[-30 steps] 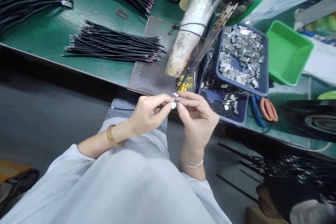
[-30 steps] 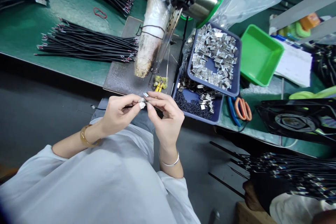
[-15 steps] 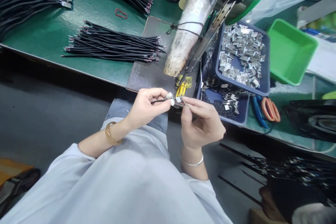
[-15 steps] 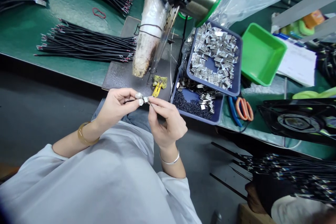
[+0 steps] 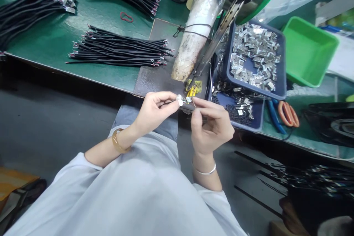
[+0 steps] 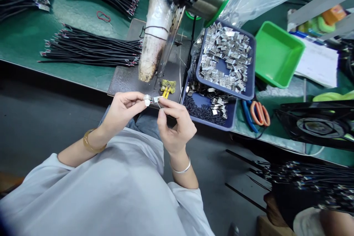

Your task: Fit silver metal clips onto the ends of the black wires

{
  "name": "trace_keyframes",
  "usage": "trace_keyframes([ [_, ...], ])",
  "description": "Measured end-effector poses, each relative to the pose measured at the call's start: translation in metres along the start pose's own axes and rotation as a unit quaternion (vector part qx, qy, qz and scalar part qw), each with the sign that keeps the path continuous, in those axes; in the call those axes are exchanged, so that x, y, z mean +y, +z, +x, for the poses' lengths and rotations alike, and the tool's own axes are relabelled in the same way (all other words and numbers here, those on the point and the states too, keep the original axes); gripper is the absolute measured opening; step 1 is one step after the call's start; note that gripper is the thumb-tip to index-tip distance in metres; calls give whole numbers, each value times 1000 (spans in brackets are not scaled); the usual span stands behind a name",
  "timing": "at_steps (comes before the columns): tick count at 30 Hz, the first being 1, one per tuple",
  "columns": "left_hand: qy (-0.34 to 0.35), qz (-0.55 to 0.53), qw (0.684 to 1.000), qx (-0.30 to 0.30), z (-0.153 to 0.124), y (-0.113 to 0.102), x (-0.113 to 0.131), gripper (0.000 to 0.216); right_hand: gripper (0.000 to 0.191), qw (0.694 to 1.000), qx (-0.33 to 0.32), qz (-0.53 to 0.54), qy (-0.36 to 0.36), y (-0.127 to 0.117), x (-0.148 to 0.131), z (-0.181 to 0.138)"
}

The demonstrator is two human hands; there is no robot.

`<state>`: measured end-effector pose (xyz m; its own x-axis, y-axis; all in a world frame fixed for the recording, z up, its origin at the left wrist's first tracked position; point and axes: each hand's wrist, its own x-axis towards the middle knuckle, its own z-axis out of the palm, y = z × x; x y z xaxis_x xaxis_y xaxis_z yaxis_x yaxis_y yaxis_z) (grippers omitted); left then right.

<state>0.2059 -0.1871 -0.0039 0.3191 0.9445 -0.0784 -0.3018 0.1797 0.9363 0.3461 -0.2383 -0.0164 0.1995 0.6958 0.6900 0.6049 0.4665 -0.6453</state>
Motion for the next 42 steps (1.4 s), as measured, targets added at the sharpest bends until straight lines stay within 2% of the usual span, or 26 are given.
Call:
trace_keyframes([
  [9, 22, 33, 999, 19, 11, 3, 1, 25, 20, 985, -18, -125, -119, 2, 6, 10],
  [17, 38, 41, 998, 37, 17, 7, 7, 26, 17, 975, -14, -154, -158, 6, 9, 20],
  [22, 35, 48, 997, 47, 18, 7, 10, 23, 17, 975, -5, -158, -158, 6, 7, 20],
  [30, 3, 50, 998, 40, 16, 3, 7, 19, 18, 973, -25, -148, -177, 3, 10, 14],
  [37, 22, 63, 997, 46, 13, 5, 4, 11, 17, 991, -20, -108, -77, 4, 6, 14],
  [42, 57, 70, 995, 52, 14, 9, 9, 10, 17, 991, -26, -109, -73, 6, 1, 21],
])
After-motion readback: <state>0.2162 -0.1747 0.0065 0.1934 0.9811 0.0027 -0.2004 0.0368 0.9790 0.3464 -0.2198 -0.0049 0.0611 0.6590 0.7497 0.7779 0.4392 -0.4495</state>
